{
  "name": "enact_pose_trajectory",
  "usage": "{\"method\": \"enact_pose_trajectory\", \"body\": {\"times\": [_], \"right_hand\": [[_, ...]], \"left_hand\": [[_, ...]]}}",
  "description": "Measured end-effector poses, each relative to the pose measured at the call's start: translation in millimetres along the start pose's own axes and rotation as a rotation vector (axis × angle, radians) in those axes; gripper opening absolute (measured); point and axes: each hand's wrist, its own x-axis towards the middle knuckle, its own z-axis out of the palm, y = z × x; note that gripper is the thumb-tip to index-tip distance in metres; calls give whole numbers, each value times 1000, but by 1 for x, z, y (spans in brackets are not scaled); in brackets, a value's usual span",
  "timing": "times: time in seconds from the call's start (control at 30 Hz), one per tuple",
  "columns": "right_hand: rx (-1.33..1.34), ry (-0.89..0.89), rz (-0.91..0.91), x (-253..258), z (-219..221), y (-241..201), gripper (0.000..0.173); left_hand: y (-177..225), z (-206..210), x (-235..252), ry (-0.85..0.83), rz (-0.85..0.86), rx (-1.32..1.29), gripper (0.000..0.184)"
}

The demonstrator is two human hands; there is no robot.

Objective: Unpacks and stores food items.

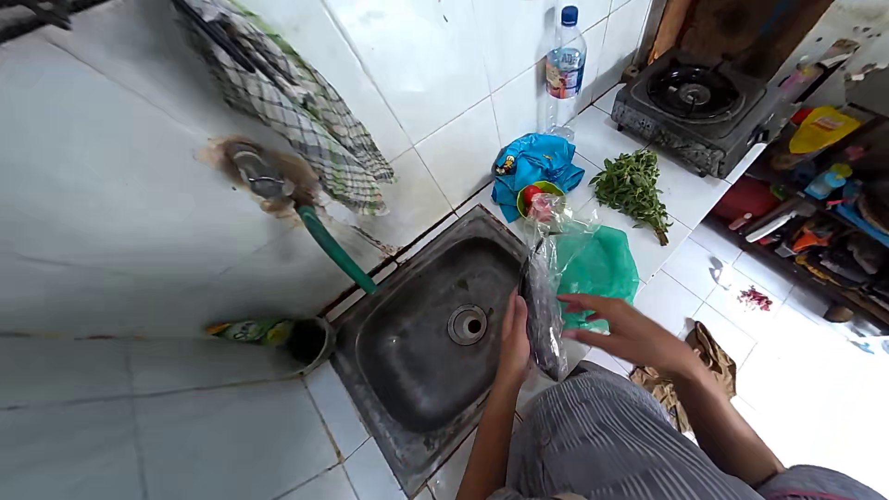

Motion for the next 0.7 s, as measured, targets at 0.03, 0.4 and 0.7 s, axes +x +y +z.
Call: {"method": "enact_pose_trajectory", "body": {"times": [0.03,0.4,0.7], "right_hand": [[-56,68,-1,-3,-11,0,45],[-138,459,-347,34,-55,-22,22],[-90,26,-186,50,-36,-6,17]], "left_hand": [[-1,-4,-3,-15,6,25,53],[-5,-42,-15,-57,137,117,51],[-12,-63,-15,-110,225,209,48]]}}
